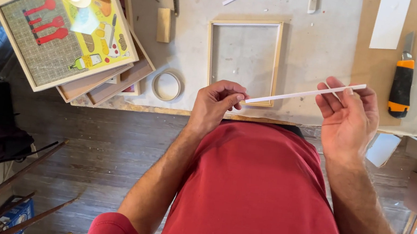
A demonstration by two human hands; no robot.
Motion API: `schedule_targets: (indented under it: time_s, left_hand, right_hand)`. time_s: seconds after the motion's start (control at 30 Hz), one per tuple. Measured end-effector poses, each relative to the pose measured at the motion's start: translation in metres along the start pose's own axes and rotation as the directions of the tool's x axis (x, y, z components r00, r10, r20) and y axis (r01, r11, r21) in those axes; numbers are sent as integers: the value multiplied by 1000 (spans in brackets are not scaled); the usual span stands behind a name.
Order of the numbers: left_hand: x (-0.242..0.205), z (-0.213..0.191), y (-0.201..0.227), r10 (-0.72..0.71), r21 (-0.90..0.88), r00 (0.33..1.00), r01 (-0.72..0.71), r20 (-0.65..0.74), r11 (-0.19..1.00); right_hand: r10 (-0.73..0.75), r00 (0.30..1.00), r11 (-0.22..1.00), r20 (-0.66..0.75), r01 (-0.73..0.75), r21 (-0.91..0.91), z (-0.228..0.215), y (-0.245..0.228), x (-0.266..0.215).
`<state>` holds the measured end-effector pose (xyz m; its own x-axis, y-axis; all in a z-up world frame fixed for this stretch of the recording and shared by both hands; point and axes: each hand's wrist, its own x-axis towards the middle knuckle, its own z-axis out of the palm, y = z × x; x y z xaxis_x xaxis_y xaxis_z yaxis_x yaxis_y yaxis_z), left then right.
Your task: Assembling a wooden picture frame by cutting and fitting internal spacers, applying adhesive, and inserting a print.
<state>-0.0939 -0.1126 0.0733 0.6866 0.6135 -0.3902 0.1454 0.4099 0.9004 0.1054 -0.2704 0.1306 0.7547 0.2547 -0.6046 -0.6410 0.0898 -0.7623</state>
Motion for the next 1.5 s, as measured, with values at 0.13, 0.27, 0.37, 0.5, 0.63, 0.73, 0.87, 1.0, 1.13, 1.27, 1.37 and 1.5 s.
schedule_targets:
  time_s: [0.13, 0.27, 0.37, 0.5, 0.63, 0.73, 0.87, 1.0, 1.13, 1.27, 1.37, 1.5]
  left_hand:
    - [-4, -5, 1, -66, 6, 998, 66, 18, 998]
    - [-6, -6, -12, -77, -31, 997, 78, 32, 996]
    - [-7, -7, -10, -78, -67, 994, 73, -72, 995]
    - [-7, -13, -12, -69, -136, 989, 52, -127, 989]
    - [-8, -18, -14, -56, -126, 991, 40, -120, 991]
    - [-7, -21, -14, -50, -106, 992, 37, -114, 994]
    - [-8, -28, -15, -67, -81, 987, 55, -148, 995]
    - [-12, -40, -8, -97, -54, 980, 89, -173, 995]
    - [-15, -56, -9, -62, -69, 981, 50, -182, 996]
    - [-19, -70, -7, -46, -103, 972, 22, -228, 994]
    - [-17, -82, -20, 8, -123, 967, -41, -255, 992]
    - [-16, -91, -30, 46, -148, 960, -89, -275, 985]
  right_hand:
    - [11, 999, 1000, -35, -11, 6, 5, 8, -5]
    - [73, 993, 996, -90, -67, 66, 14, 12, -9]
    - [91, 993, 994, -80, -85, 75, 13, 19, -10]
    - [110, 992, 992, -67, -105, 71, 14, 24, -11]
    - [113, 992, 992, -57, -109, 65, 17, 25, -12]
    - [119, 992, 991, -32, -117, 63, 18, 28, -11]
    - [88, 994, 995, 65, -91, 43, 17, 32, -12]
    - [36, 988, 996, 148, -24, -81, 19, 30, -19]
    - [-76, 945, 975, 319, 138, -176, 16, 32, -25]
    - [-158, 876, 910, 457, 309, -278, 24, 29, -33]
    - [-204, 821, 873, 533, 399, -281, 21, 37, -26]
    - [-256, 739, 792, 623, 530, -304, 20, 36, -27]
